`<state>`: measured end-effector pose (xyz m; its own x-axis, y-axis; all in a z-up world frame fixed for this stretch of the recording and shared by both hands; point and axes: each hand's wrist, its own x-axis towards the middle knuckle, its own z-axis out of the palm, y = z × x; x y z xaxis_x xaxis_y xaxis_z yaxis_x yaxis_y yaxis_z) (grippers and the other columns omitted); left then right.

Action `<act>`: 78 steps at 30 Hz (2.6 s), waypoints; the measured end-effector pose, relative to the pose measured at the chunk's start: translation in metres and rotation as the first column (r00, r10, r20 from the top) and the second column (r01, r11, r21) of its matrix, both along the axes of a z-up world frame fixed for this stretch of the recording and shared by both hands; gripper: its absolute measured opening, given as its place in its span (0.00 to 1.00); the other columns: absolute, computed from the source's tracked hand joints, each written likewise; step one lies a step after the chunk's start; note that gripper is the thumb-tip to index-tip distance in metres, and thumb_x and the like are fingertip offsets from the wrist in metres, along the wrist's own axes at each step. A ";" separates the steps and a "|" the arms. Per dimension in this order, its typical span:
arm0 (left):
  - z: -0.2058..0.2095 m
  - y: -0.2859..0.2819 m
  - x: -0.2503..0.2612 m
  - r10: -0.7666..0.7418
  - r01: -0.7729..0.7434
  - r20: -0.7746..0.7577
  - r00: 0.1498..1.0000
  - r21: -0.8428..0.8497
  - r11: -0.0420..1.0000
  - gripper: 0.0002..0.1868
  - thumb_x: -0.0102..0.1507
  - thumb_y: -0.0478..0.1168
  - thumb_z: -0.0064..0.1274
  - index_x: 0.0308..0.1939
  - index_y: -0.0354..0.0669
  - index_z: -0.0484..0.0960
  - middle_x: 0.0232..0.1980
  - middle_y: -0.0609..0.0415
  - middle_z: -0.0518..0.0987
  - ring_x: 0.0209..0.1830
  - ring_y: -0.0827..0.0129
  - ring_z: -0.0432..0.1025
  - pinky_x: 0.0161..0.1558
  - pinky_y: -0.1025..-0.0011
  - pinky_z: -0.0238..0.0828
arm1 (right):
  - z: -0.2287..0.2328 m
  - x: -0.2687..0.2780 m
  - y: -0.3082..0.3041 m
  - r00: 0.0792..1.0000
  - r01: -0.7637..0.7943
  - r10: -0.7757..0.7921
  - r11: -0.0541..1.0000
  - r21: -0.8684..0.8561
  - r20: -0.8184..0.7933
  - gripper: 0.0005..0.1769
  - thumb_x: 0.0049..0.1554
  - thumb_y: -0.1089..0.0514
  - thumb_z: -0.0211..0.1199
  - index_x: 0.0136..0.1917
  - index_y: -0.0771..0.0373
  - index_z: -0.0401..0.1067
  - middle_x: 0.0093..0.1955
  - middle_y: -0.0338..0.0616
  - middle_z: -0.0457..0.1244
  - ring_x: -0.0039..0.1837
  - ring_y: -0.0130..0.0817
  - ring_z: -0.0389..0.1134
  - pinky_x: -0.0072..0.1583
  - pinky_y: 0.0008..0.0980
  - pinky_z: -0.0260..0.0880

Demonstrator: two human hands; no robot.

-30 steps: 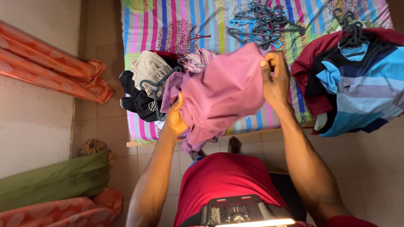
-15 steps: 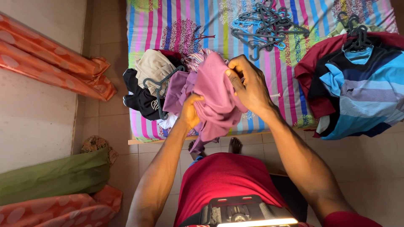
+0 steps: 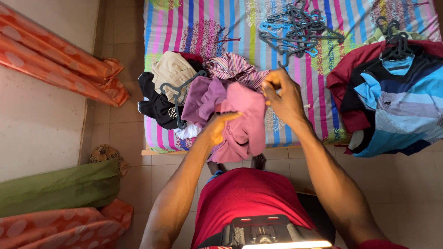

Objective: The person is hanging various items of clothing, such as shirts and pants, onto plastic hangers on a bed.

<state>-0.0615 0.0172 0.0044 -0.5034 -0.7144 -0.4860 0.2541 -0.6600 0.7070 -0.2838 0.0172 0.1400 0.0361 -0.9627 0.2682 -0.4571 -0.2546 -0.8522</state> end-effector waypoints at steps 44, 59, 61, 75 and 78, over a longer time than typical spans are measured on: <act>0.020 0.009 0.063 0.320 -0.209 -0.294 0.901 0.351 0.913 0.18 0.58 0.35 0.60 0.52 0.38 0.83 0.50 0.48 0.84 0.51 0.59 0.78 0.56 0.60 0.77 | -0.118 -0.011 0.046 0.569 -0.211 -0.435 0.743 0.635 0.698 0.09 0.56 0.52 0.66 0.49 0.55 0.76 0.49 0.29 0.68 0.52 0.20 0.67 0.55 0.24 0.69; -0.002 0.038 0.100 -0.158 0.154 0.111 0.981 0.045 0.987 0.24 0.53 0.31 0.66 0.53 0.41 0.81 0.52 0.54 0.85 0.49 0.71 0.79 0.56 0.67 0.74 | -0.089 0.019 -0.003 0.612 -0.063 -0.367 0.861 0.505 0.701 0.16 0.65 0.58 0.58 0.66 0.55 0.71 0.61 0.26 0.66 0.64 0.14 0.63 0.63 0.18 0.62; -0.049 0.041 0.111 -0.062 0.062 0.000 0.998 0.087 0.994 0.16 0.58 0.33 0.62 0.48 0.28 0.85 0.48 0.45 0.86 0.49 0.63 0.81 0.55 0.66 0.75 | -0.094 0.022 -0.007 0.672 -0.186 -0.124 0.926 0.328 0.731 0.14 0.69 0.56 0.56 0.67 0.57 0.70 0.60 0.26 0.65 0.63 0.13 0.61 0.67 0.18 0.60; -0.018 0.081 0.245 0.440 -0.440 -0.435 0.785 0.107 0.891 0.27 0.58 0.28 0.57 0.62 0.35 0.75 0.54 0.47 0.82 0.54 0.59 0.78 0.59 0.59 0.75 | -0.164 0.106 -0.040 0.938 -0.125 -0.077 0.832 0.540 0.337 0.14 0.67 0.45 0.56 0.63 0.49 0.69 0.55 0.26 0.62 0.52 0.18 0.59 0.53 0.28 0.65; -0.010 0.091 0.279 0.564 -0.571 -0.446 0.695 0.134 0.810 0.29 0.57 0.29 0.57 0.63 0.30 0.72 0.54 0.41 0.81 0.52 0.50 0.78 0.55 0.52 0.76 | -0.185 0.126 -0.034 0.957 -0.169 -0.017 0.776 0.607 0.288 0.17 0.64 0.47 0.59 0.64 0.51 0.65 0.57 0.29 0.61 0.56 0.20 0.63 0.54 0.33 0.71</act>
